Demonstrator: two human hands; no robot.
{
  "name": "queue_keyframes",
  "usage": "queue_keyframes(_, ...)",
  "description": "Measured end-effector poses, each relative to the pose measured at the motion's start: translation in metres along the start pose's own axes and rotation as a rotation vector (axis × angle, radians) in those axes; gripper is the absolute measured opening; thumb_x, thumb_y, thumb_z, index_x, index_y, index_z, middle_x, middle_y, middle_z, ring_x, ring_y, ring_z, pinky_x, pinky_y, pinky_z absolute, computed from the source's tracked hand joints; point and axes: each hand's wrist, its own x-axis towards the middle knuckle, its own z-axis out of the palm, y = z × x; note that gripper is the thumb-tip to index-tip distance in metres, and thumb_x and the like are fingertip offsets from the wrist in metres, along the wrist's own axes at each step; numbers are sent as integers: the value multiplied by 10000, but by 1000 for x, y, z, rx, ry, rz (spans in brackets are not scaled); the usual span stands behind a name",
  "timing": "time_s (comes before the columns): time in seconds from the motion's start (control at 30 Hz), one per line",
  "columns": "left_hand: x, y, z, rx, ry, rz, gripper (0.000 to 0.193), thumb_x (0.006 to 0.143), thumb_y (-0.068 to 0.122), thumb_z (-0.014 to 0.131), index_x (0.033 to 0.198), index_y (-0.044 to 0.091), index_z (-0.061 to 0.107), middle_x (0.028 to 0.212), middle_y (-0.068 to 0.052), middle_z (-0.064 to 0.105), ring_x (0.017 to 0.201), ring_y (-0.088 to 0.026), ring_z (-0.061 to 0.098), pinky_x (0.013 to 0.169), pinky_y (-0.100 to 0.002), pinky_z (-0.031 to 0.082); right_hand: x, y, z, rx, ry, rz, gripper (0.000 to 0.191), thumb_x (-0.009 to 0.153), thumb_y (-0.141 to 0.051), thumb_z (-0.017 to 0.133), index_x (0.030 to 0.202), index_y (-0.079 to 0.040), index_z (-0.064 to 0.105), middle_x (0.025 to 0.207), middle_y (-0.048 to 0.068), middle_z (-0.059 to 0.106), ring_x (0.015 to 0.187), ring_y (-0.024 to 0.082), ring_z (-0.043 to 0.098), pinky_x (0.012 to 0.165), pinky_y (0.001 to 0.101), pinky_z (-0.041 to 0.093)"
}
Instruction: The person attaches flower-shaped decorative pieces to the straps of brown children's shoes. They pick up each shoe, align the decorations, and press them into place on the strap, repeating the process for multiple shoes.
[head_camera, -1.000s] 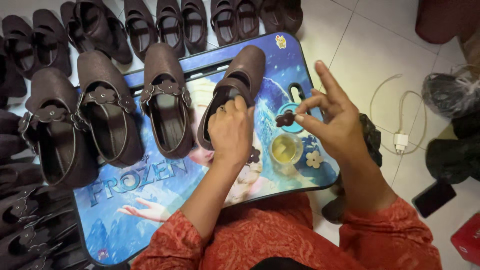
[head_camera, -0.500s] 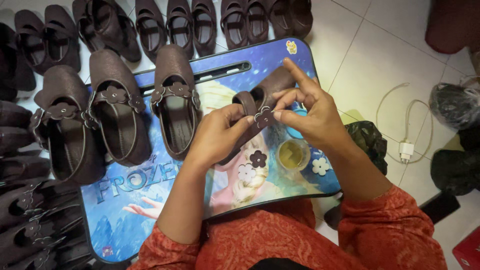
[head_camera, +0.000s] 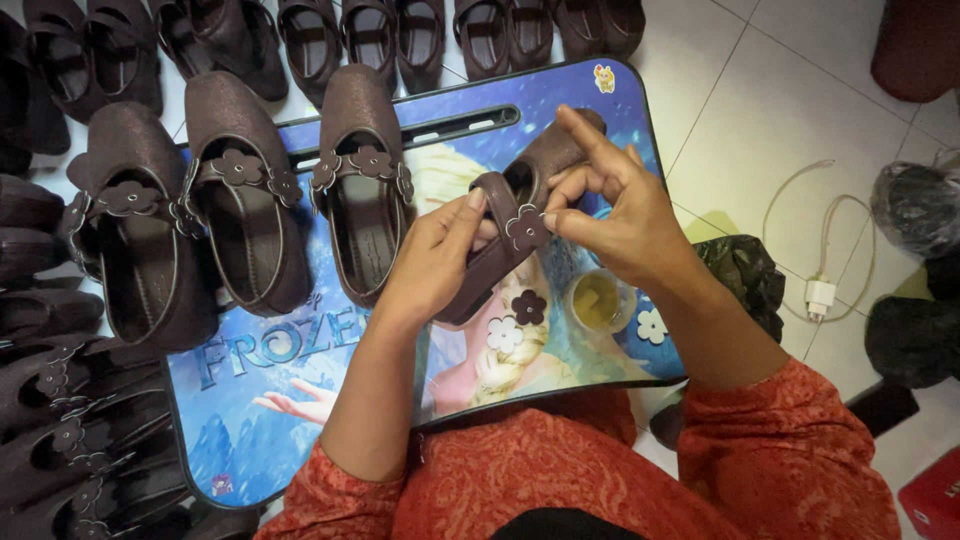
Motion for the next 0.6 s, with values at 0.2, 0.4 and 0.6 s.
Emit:
queue_keyframes(0.2,1,-3,-1,-16,10,-3,569,1050,500,436,1144,30,744,855,-1,706,756,-77,577,707,-248,498,0,-1,3,-26,2,15,886,854,-112,724,1638,-80,314,860,-65,701,1157,109,672,1267,585,-79)
queue_keyframes(0.4,0,-5,-1,-91,-16,39,576,1071,484,417,1203,20,730,914,-17,729,802,-78,611,766,-252,526,0,-2,7,-53,16,20,863,861,-102,702,1636,-91,323,858,-80,689,1143,100,668,1276,587,-60)
queue_keyframes(0.6,-1,-5,-3,-82,-14,44,573,1069,480,412,1234,25,719,928,-27,755,819,-81,637,786,-251,536,-1,3,11,-15,39,-1,849,859,-72,679,1640,-87,345,863,-72,646,1162,105,643,1281,589,-57)
